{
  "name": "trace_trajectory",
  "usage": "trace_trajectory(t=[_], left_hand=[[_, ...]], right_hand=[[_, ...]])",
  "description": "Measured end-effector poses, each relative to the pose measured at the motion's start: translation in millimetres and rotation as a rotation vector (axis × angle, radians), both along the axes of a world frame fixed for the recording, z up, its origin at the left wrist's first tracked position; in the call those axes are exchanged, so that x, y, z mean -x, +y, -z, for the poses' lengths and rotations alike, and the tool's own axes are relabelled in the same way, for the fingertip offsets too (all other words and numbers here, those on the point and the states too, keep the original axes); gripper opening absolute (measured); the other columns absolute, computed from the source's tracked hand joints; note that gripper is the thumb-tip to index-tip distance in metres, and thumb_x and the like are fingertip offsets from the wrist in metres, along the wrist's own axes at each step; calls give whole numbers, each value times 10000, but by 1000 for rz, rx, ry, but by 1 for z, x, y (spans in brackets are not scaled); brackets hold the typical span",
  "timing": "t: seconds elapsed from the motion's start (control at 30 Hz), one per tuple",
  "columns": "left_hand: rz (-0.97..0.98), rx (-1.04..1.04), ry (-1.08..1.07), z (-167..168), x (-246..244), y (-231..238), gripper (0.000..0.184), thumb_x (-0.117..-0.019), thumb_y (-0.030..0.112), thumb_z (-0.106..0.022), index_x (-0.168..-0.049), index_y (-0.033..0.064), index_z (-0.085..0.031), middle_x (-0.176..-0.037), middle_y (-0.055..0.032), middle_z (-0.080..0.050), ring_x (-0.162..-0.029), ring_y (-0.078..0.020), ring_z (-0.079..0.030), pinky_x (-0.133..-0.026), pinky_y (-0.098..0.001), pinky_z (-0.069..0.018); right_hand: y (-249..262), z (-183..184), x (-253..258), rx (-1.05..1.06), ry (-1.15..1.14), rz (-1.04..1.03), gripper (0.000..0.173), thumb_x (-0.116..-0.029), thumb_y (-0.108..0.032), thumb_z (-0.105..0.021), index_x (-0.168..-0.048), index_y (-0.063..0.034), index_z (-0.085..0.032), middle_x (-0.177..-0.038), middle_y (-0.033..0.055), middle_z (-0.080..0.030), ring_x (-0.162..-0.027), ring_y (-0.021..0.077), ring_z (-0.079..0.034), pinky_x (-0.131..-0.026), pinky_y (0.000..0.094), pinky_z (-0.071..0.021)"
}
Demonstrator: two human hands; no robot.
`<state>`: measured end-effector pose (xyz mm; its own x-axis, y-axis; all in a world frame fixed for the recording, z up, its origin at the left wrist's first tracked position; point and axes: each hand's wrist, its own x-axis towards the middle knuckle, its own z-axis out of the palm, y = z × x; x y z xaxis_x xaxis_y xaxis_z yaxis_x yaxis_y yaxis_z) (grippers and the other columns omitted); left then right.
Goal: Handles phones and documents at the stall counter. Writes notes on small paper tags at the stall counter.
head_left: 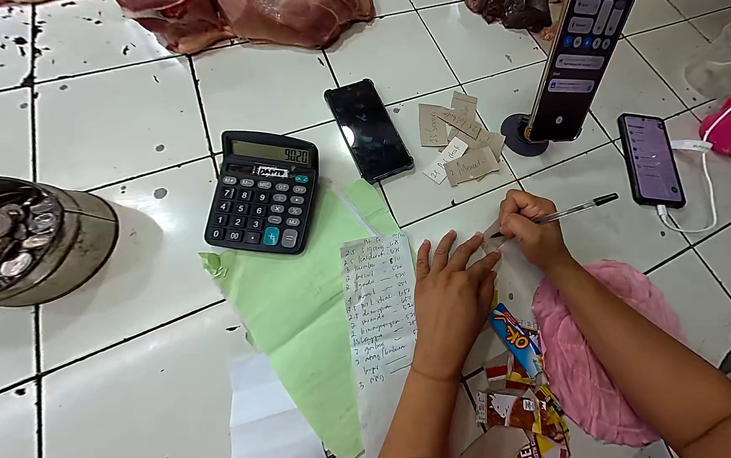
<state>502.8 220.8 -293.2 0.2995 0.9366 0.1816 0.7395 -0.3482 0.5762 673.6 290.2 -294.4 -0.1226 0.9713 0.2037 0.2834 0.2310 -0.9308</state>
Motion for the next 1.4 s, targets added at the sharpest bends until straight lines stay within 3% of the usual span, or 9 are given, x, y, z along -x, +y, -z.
trace_trajectory(t=[0.4, 0.57, 0.7, 1.2, 1.4], left_hand=[[11, -11, 34, 2, -1, -1, 331, -1012, 337, -538, -1277, 332, -736, -1376, 32, -673, -1353, -340, -561, -1146, -654, -306], [14, -8, 40, 1, -1, -1, 331, -1015, 338, -535, -1276, 337, -737, -1378, 37, -672, -1355, -333, -561, -1153, -645, -302], [10, -10, 39, 1, -1, -1, 334, -1017, 337, -530, -1282, 336, -733, -1387, 41, -666, -1357, -328, -560, -1155, -643, -302], [6, -16, 41, 2, -1, -1, 335, -1016, 335, -528, -1282, 343, -732, -1390, 53, -664, -1354, -315, -564, -1153, -638, -307], [9, -21, 34, 2, -1, -1, 329, -1009, 328, -543, -1275, 332, -737, -1385, 46, -667, -1349, -317, -569, -1146, -643, -317]], right_hand=[[2, -3, -3, 2, -87, 66, 203, -801, -10, -497, -663, -155, -461, -562, -95, -462, -472, -38, -419, -462, 129, -337], [3, -3, -3, 16, -70, 55, 226, -789, 1, -479, -635, -159, -437, -548, -95, -439, -468, -37, -394, -458, 130, -309], [6, -2, -9, 5, 14, 57, 217, -789, 11, -482, -669, -171, -483, -583, -106, -494, -486, -39, -445, -468, 124, -366], [8, -4, -7, 13, -43, 103, 244, -786, 16, -478, -639, -176, -446, -531, -114, -440, -454, -46, -394, -449, 121, -315], [10, -2, -13, 10, -33, 85, 229, -780, 7, -483, -652, -182, -459, -561, -117, -469, -471, -45, -423, -459, 120, -345]])
